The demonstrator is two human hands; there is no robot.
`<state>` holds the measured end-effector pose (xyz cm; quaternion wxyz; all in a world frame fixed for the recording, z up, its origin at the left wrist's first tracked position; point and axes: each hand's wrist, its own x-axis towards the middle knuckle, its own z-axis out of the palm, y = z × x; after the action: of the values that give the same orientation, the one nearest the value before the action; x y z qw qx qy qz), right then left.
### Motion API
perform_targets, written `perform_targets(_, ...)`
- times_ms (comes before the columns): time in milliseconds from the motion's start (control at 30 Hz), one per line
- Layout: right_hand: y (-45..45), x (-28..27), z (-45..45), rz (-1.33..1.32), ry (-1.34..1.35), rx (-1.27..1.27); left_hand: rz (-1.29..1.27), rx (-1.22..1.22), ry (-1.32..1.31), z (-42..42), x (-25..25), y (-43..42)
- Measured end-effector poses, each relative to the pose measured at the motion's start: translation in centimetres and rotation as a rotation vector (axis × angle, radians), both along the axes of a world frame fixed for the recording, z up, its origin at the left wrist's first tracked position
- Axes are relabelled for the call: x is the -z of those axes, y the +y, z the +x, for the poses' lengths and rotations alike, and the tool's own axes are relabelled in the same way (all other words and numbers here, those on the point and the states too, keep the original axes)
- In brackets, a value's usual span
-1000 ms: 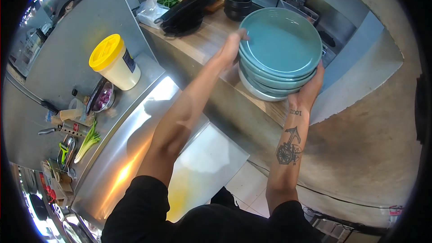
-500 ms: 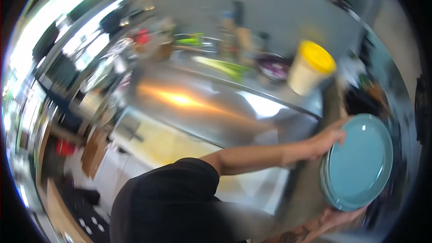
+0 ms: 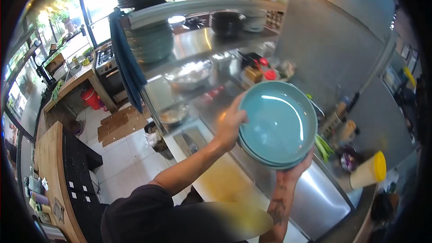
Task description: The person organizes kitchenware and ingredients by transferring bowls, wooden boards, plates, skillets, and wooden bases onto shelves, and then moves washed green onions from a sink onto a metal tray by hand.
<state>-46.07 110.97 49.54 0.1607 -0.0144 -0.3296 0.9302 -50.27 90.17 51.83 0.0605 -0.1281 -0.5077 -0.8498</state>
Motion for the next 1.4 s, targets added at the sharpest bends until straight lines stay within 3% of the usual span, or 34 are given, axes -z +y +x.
perform_targets(233,-19.0,-3.3,-20.9,0.007,0.127,-0.453,0.019,-0.468,0.025,-11.8,-3.1,-18.0)
perform_targets(400,-24.9,-3.4,-32.0,0.133,0.138,-0.395,-0.018,-0.605,0.07,-18.9,-4.1,-24.0)
perform_targets(500,-26.3,-5.5,-33.6,0.089,0.197,-0.6,-0.057,-0.727,0.185,-21.0,-5.8,-24.7)
perform_targets(600,-27.3,-6.7,-35.3,0.109,0.15,-0.529,-0.048,-0.656,0.09,-21.7,-8.0,-24.6)
perform_targets(700,-27.5,-6.6,-37.1,0.076,0.148,-0.545,0.033,-0.59,0.023,-24.2,-6.8,-25.5)
perform_targets(833,-28.5,-6.6,-37.6,0.085,0.048,-0.606,-0.043,-0.684,-0.032,-25.7,-5.6,-26.2)
perform_targets(967,-29.0,-5.1,-38.5,0.063,-0.03,-0.521,-0.18,-0.639,-0.039,-25.8,-5.4,-26.3)
perform_targets(1067,-29.7,-4.5,-40.2,0.039,-0.075,-0.458,-0.215,-0.724,-0.039,-25.8,-4.7,-25.6)
perform_targets(1167,-31.1,-2.3,-42.7,-0.034,-0.119,-0.39,-0.428,-0.877,0.041,-22.3,-2.6,-22.6)
perform_targets(1233,-32.0,0.4,-45.4,0.171,-0.079,0.186,-0.488,-0.812,0.076,-20.1,-0.9,-20.7)
perform_targets(1300,-33.7,-1.6,-41.1,0.266,-0.083,0.244,-0.544,-0.744,0.101,-19.5,0.1,-20.2)
perform_targets(1367,-33.9,-1.0,-41.1,0.699,0.004,0.409,-0.583,-0.792,0.108,-20.4,-0.2,-20.9)
perform_targets(1400,-34.3,0.3,-42.6,0.677,0.029,0.4,-0.537,-0.781,0.05,-20.4,-0.8,-21.2)
